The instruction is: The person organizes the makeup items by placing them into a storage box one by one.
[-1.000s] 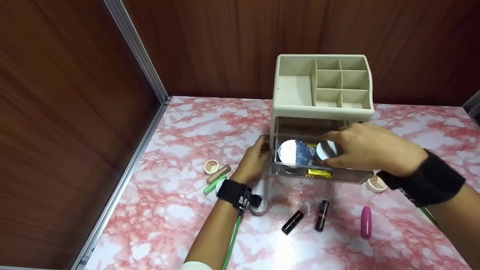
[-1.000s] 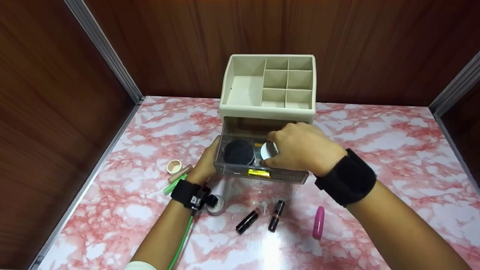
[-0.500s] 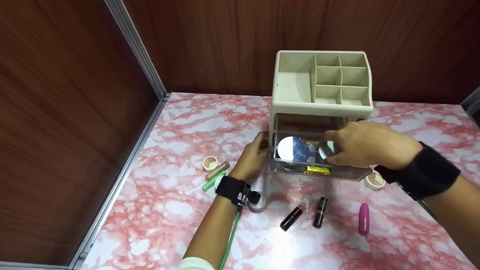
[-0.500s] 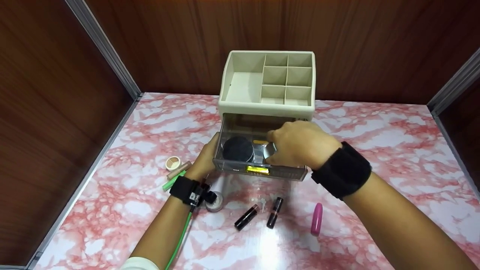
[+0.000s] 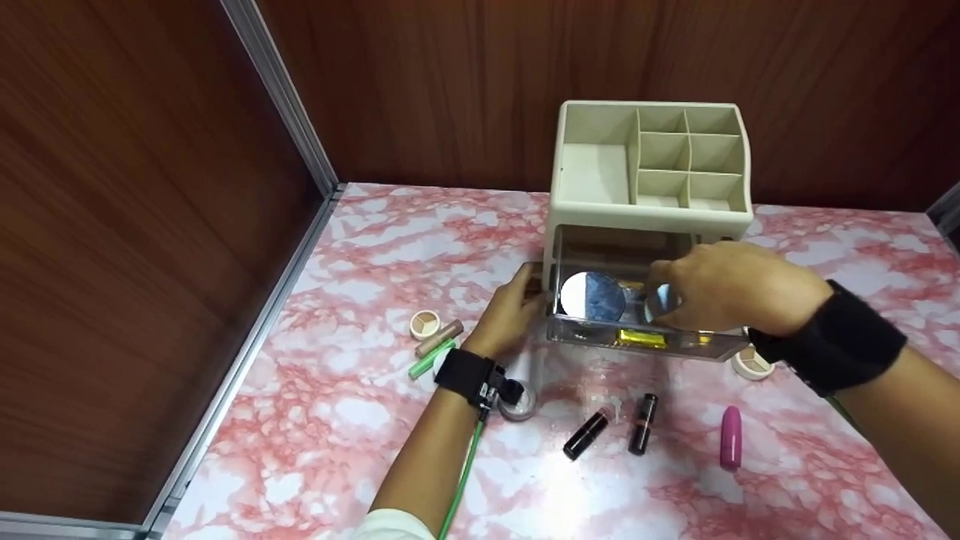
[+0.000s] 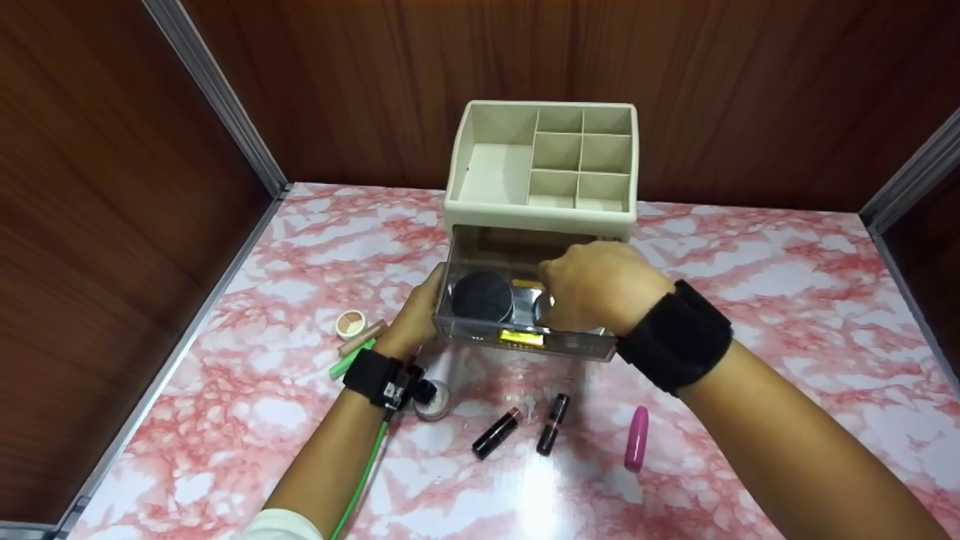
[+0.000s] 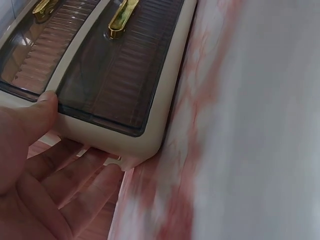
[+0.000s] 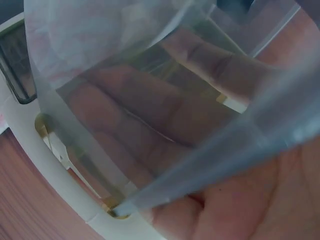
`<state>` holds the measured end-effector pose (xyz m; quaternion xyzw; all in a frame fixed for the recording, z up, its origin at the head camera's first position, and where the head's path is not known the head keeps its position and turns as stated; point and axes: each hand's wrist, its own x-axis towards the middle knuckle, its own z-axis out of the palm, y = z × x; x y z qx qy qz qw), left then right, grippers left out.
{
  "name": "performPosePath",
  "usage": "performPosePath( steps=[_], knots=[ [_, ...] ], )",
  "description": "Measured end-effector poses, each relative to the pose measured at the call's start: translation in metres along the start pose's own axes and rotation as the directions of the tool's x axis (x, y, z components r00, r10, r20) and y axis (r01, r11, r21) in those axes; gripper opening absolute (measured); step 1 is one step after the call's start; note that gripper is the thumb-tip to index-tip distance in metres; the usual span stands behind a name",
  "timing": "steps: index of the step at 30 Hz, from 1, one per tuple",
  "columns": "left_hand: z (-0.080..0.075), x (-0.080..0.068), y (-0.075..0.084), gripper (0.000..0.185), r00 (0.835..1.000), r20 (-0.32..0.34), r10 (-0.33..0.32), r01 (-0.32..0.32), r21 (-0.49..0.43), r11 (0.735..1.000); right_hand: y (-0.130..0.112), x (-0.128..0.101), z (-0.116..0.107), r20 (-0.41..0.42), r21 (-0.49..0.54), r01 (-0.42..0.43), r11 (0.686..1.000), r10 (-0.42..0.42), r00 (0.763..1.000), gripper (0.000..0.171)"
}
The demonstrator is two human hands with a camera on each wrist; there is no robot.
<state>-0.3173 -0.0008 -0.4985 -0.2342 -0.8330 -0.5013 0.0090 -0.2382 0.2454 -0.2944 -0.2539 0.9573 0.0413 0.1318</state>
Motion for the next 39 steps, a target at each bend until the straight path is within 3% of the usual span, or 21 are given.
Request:
performPosePath(
  steps=[5,7,9,11,13,15,18,20,21,22,23,24,28,31,33,39],
  knots=[
    [-0.013,0.002,0.01,0.041,1.0,0.018,-0.014,0.013,0.06,0.998,0.0,-0.001,0.003,-0.1,0.01,0.012,1.0,-0.011,0.995,0.022],
    [-0.024,0.0,0.02,0.039,1.0,0.024,-0.019,0.017,0.071,0.997,0.001,-0.005,0.004,-0.177,0.038,0.032,0.999,-0.025,0.984,0.025],
    [-0.037,-0.003,0.033,0.033,1.0,0.025,-0.008,0.007,0.055,0.998,0.003,-0.013,0.005,-0.295,0.075,0.069,0.995,-0.044,0.955,0.028],
    [-0.05,-0.008,0.046,0.026,0.999,0.009,0.037,-0.038,0.068,0.997,0.005,-0.024,0.009,-0.435,0.131,0.105,0.986,-0.039,0.899,0.029],
    [-0.061,-0.017,0.061,0.022,0.995,0.0,0.095,-0.095,0.074,0.993,0.008,-0.036,0.018,-0.587,0.174,0.15,0.973,-0.019,0.809,0.03],
    [-0.069,-0.027,0.075,0.021,0.987,0.01,0.161,-0.161,0.087,0.983,0.01,-0.046,0.031,-0.718,0.217,0.195,0.956,0.021,0.696,0.032],
    [-0.08,-0.044,0.093,0.024,0.971,0.068,0.23,-0.235,0.071,0.969,0.012,-0.052,0.057,-0.869,0.267,0.291,0.919,0.099,0.484,0.031],
    [-0.085,-0.052,0.101,0.026,0.959,0.122,0.257,-0.265,0.061,0.962,0.013,-0.052,0.075,-0.921,0.284,0.359,0.889,0.148,0.361,0.036],
    [-0.087,-0.056,0.104,0.027,0.955,0.148,0.257,-0.268,0.063,0.961,0.013,-0.051,0.085,-0.934,0.29,0.39,0.874,0.169,0.316,0.039],
    [-0.089,-0.058,0.106,0.028,0.953,0.171,0.251,-0.267,0.073,0.961,0.014,-0.05,0.093,-0.941,0.292,0.409,0.865,0.182,0.285,0.045],
    [-0.09,-0.06,0.108,0.028,0.951,0.191,0.242,-0.263,0.091,0.961,0.015,-0.05,0.102,-0.942,0.299,0.421,0.856,0.195,0.272,0.048],
    [-0.09,-0.061,0.109,0.027,0.952,0.207,0.226,-0.253,0.116,0.96,0.017,-0.049,0.111,-0.94,0.308,0.43,0.848,0.202,0.275,0.05],
    [-0.087,-0.058,0.111,0.019,0.951,0.26,0.168,-0.231,0.234,0.945,0.026,-0.049,0.138,-0.927,0.327,0.427,0.843,0.198,0.32,0.057],
    [-0.084,-0.054,0.112,0.014,0.94,0.3,0.164,-0.252,0.284,0.925,0.031,-0.047,0.148,-0.923,0.322,0.416,0.85,0.184,0.337,0.057],
    [-0.081,-0.052,0.113,0.01,0.933,0.316,0.17,-0.267,0.293,0.918,0.033,-0.046,0.149,-0.926,0.308,0.41,0.858,0.172,0.335,0.055],
    [-0.074,-0.044,0.113,0.008,0.929,0.297,0.22,-0.306,0.284,0.909,0.035,-0.043,0.138,-0.941,0.28,0.385,0.879,0.172,0.293,0.053]
  ],
)
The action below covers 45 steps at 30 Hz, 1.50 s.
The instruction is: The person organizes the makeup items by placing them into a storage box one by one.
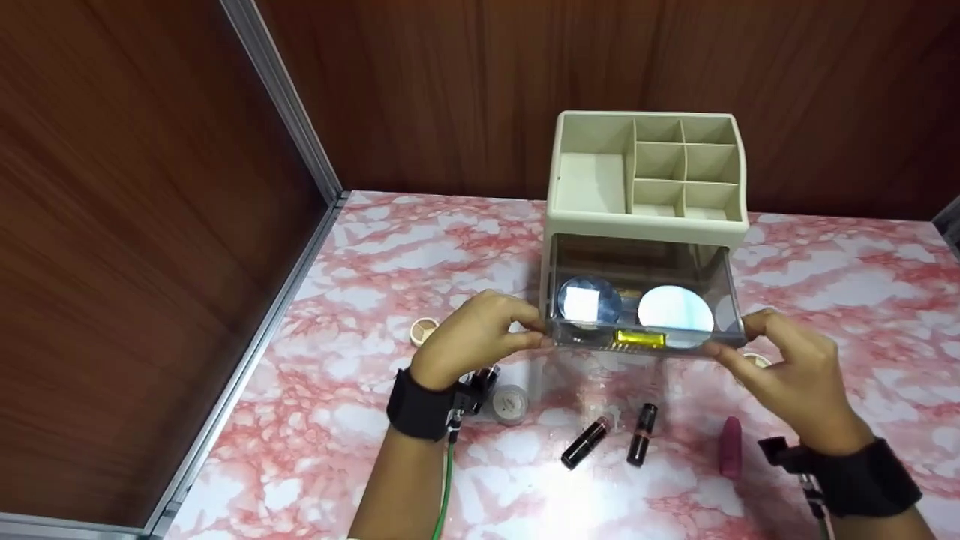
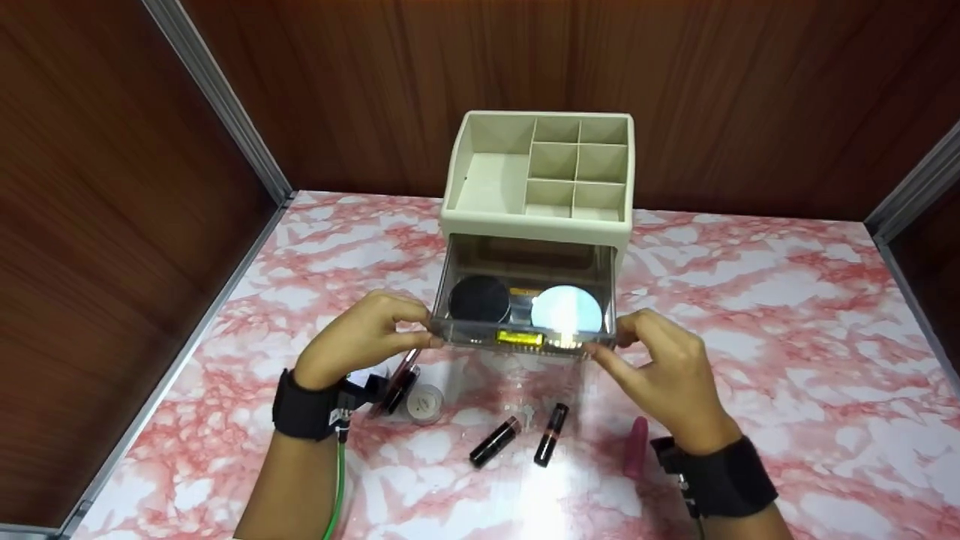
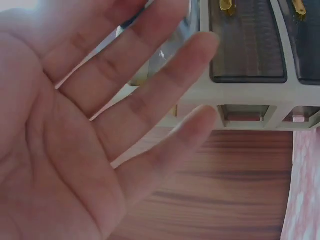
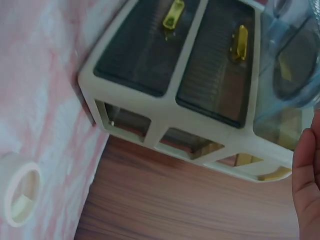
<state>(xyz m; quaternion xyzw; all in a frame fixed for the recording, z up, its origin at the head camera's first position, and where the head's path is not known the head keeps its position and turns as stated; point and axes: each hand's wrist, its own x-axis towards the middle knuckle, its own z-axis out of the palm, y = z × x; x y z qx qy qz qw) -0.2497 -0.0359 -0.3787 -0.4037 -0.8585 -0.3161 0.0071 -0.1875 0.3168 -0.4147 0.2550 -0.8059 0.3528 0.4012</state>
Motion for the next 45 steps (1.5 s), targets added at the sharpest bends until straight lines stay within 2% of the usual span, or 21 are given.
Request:
performPosePath(
  steps=[3,6,8,12,15,17,20,22,24,26,28,31,35,38,42,45],
  knots=[
    [0.003,0.005,-0.004,0.011,0.997,-0.079,0.01,-0.007,0.028,1.0,0.003,0.009,0.001,-0.002,-0.012,0.012,1.0,-0.012,1.0,0.046],
    [0.009,0.01,-0.01,0.015,0.978,-0.21,0.009,0.011,0.093,0.996,0.011,0.016,0.005,0.001,-0.028,0.007,1.0,-0.007,1.0,0.03],
    [0.014,0.015,-0.014,0.018,0.953,-0.302,0.005,0.04,0.143,0.989,0.017,0.018,0.008,-0.005,-0.049,-0.017,0.999,0.017,1.0,0.025],
    [0.024,0.022,-0.024,0.024,0.894,-0.447,-0.019,0.108,0.173,0.979,0.024,0.019,0.016,-0.055,-0.082,-0.106,0.991,0.102,0.993,0.031],
    [0.033,0.026,-0.031,0.032,0.856,-0.514,-0.048,0.149,0.157,0.976,0.025,0.02,0.023,-0.116,-0.068,-0.191,0.979,0.183,0.976,0.039],
    [0.039,0.03,-0.033,0.04,0.843,-0.532,-0.083,0.18,0.132,0.975,0.025,0.02,0.027,-0.148,-0.041,-0.267,0.963,0.259,0.954,0.047],
    [0.047,0.036,-0.036,0.052,0.849,-0.509,-0.144,0.2,0.056,0.978,0.027,0.024,0.03,-0.117,0.065,-0.38,0.923,0.386,0.915,0.063],
    [0.052,0.038,-0.037,0.06,0.863,-0.471,-0.182,0.194,-0.024,0.981,0.03,0.026,0.031,-0.03,0.183,-0.465,0.866,0.477,0.878,0.077],
    [0.056,0.039,-0.039,0.065,0.882,-0.419,-0.215,0.169,-0.144,0.975,0.035,0.027,0.03,0.09,0.29,-0.537,0.792,0.536,0.839,0.082],
    [0.059,0.04,-0.042,0.071,0.901,-0.356,-0.248,0.151,-0.279,0.948,0.038,0.028,0.031,0.187,0.369,-0.594,0.715,0.569,0.801,0.081],
    [0.063,0.041,-0.044,0.075,0.914,-0.298,-0.275,0.15,-0.382,0.912,0.04,0.028,0.032,0.245,0.417,-0.62,0.664,0.575,0.781,0.076],
    [0.066,0.041,-0.047,0.077,0.926,-0.254,-0.279,0.15,-0.429,0.891,0.041,0.028,0.033,0.259,0.433,-0.625,0.65,0.574,0.777,0.071],
    [0.067,0.041,-0.048,0.072,0.931,-0.263,-0.253,0.126,-0.419,0.899,0.042,0.027,0.035,0.23,0.419,-0.617,0.666,0.58,0.781,0.07],
    [0.069,0.042,-0.048,0.07,0.925,-0.274,-0.262,0.128,-0.425,0.896,0.042,0.026,0.038,0.192,0.359,-0.604,0.711,0.577,0.794,0.07],
    [0.069,0.043,-0.046,0.069,0.91,-0.301,-0.286,0.145,-0.416,0.898,0.038,0.025,0.039,0.155,0.231,-0.586,0.777,0.565,0.81,0.075],
    [0.068,0.042,-0.043,0.066,0.9,-0.337,-0.277,0.137,-0.384,0.913,0.036,0.025,0.039,0.151,0.209,-0.578,0.789,0.558,0.816,0.078]
  ],
)
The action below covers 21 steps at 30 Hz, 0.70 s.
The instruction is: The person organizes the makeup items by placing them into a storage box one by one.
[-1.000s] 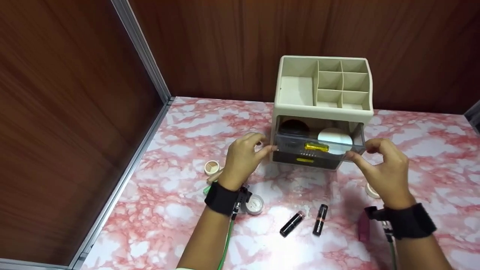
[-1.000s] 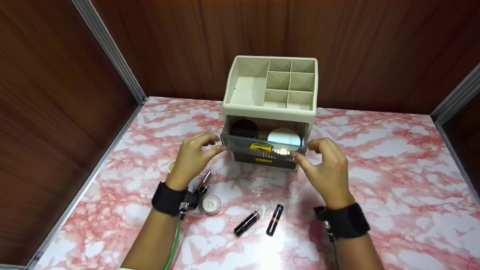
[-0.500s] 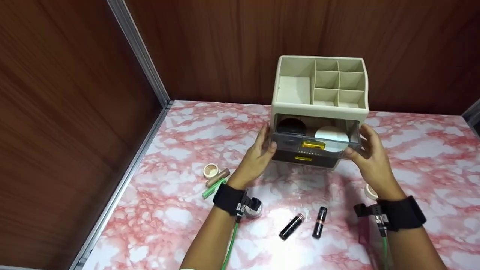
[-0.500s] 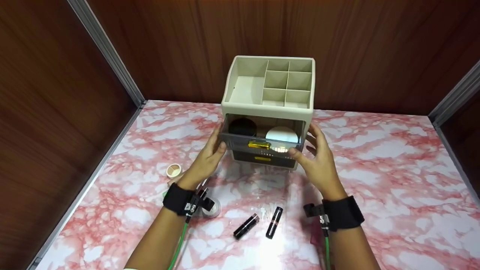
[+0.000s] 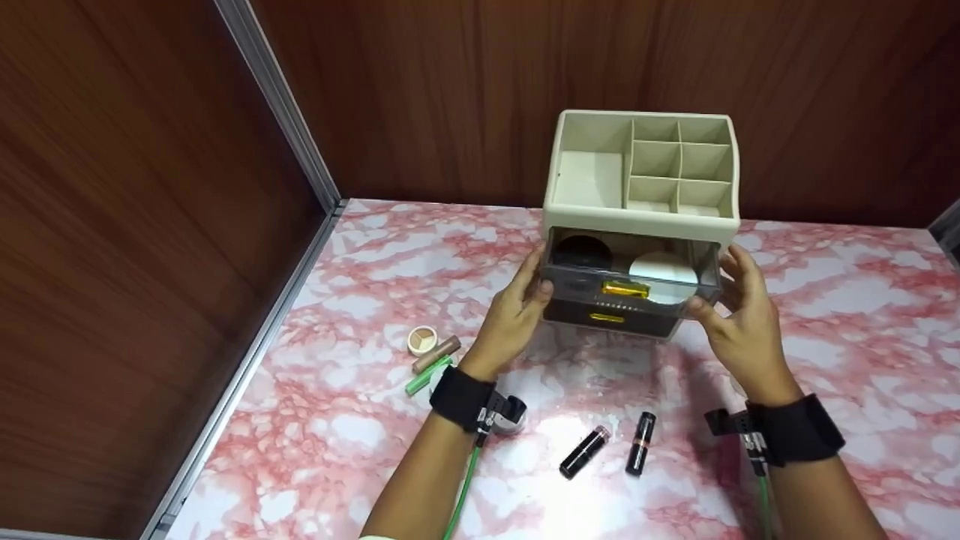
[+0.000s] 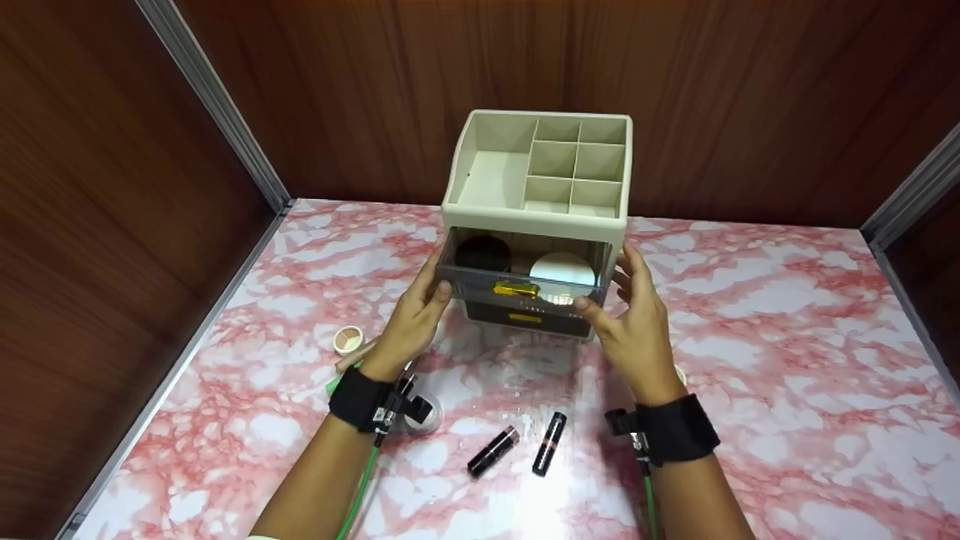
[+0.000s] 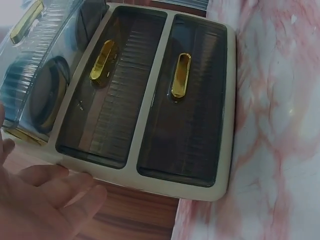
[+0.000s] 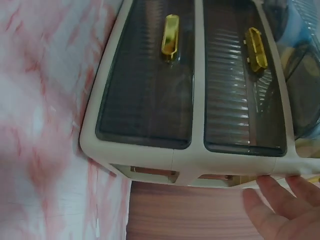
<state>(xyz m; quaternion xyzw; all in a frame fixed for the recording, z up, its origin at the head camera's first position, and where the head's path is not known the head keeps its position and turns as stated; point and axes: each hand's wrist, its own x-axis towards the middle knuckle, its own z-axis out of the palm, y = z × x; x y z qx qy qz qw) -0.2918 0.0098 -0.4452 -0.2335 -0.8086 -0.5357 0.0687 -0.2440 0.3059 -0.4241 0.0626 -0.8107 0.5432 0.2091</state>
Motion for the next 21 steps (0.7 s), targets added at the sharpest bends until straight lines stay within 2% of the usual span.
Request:
performPosePath(
  steps=[8,12,14,15,18,21],
  knots=[
    [0.002,-0.002,0.013,0.062,0.989,-0.063,0.135,-0.129,0.088,0.988,0.003,-0.006,-0.002,-0.038,0.031,0.049,0.998,-0.048,0.998,0.066],
    [0.003,-0.002,0.016,0.062,0.978,-0.106,0.179,-0.162,0.148,0.976,0.004,-0.005,-0.003,-0.049,0.038,0.065,0.997,-0.063,0.997,0.063],
    [0.003,-0.003,0.015,0.061,0.974,-0.138,0.181,-0.16,0.154,0.975,0.003,-0.004,-0.003,-0.044,0.002,0.062,0.998,-0.062,0.997,0.064],
    [0.004,-0.002,0.013,0.061,0.972,-0.15,0.182,-0.161,0.143,0.977,0.003,-0.004,-0.003,-0.041,-0.019,0.062,0.998,-0.063,0.997,0.064],
    [0.005,0.0,0.008,0.066,0.974,-0.166,0.157,-0.155,0.028,0.988,0.002,-0.002,-0.002,-0.048,-0.066,0.067,0.996,-0.07,0.996,0.062],
    [0.006,0.003,0.003,0.078,0.986,-0.133,0.103,-0.118,-0.108,0.987,0.002,0.0,-0.001,-0.065,-0.079,0.068,0.995,-0.073,0.995,0.06]
  ],
)
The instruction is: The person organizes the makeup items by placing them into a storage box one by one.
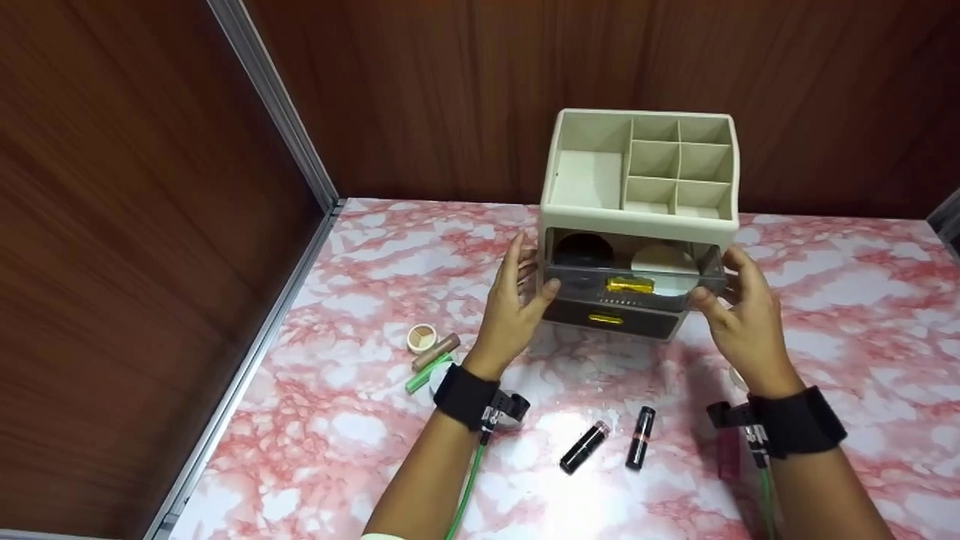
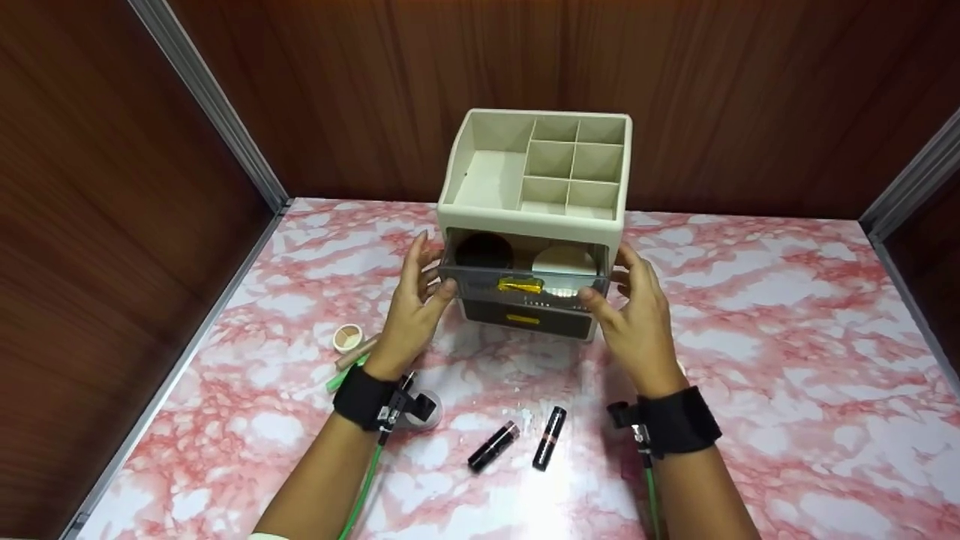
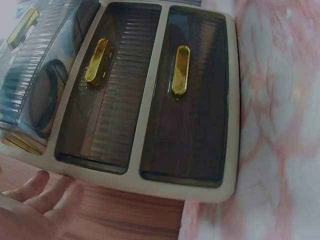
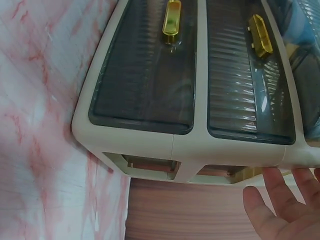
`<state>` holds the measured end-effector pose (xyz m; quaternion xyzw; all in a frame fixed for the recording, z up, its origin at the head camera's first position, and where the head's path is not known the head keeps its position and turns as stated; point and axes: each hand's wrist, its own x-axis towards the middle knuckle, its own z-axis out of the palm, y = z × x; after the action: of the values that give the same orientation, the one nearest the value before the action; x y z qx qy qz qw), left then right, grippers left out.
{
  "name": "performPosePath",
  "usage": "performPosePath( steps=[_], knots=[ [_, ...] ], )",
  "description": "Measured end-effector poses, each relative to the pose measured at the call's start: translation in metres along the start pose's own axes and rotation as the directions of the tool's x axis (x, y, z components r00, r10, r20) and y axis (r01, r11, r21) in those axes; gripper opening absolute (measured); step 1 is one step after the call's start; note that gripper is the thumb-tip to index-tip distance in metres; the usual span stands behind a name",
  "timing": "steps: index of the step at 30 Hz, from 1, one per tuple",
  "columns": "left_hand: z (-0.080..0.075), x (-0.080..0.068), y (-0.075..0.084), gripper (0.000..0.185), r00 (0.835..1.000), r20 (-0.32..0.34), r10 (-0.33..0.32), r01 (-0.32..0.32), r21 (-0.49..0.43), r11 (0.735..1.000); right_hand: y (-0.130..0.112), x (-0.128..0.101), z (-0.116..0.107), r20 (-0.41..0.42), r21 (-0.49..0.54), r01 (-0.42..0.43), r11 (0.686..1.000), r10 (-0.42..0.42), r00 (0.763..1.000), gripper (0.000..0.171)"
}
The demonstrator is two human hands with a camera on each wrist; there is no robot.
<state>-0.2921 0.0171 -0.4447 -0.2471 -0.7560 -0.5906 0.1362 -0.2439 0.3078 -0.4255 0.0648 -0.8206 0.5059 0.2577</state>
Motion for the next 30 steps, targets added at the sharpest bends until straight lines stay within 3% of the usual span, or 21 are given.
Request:
performPosePath(
  steps=[5,8,13,19,24,30],
  knots=[
    [-0.001,0.001,-0.007,0.086,0.984,0.115,-0.133,0.139,-0.05,0.989,0.001,0.0,0.001,0.019,0.018,-0.011,1.0,0.011,1.0,0.062],
    [-0.002,-0.001,-0.008,0.088,0.979,0.135,-0.154,0.165,-0.077,0.983,0.0,-0.003,0.0,0.056,-0.02,-0.008,1.0,0.009,0.998,0.066],
    [-0.003,-0.001,-0.006,0.085,0.985,0.112,-0.128,0.139,-0.099,0.985,-0.005,-0.006,-0.001,0.1,-0.113,0.012,0.994,-0.001,0.995,0.07],
    [-0.002,0.0,-0.004,0.072,0.991,0.072,-0.116,0.118,-0.029,0.993,-0.005,-0.004,0.001,0.074,-0.127,-0.015,0.992,0.024,0.997,0.063],
    [0.0,0.002,-0.002,0.073,0.994,0.026,-0.111,0.11,0.029,0.994,-0.006,-0.005,0.005,-0.029,-0.124,-0.002,0.992,-0.002,1.0,0.059],
    [0.004,0.004,-0.003,0.051,0.995,-0.08,-0.062,0.068,0.075,0.995,-0.004,-0.002,0.012,-0.154,-0.135,0.038,0.99,-0.059,0.986,0.047]
  ],
)
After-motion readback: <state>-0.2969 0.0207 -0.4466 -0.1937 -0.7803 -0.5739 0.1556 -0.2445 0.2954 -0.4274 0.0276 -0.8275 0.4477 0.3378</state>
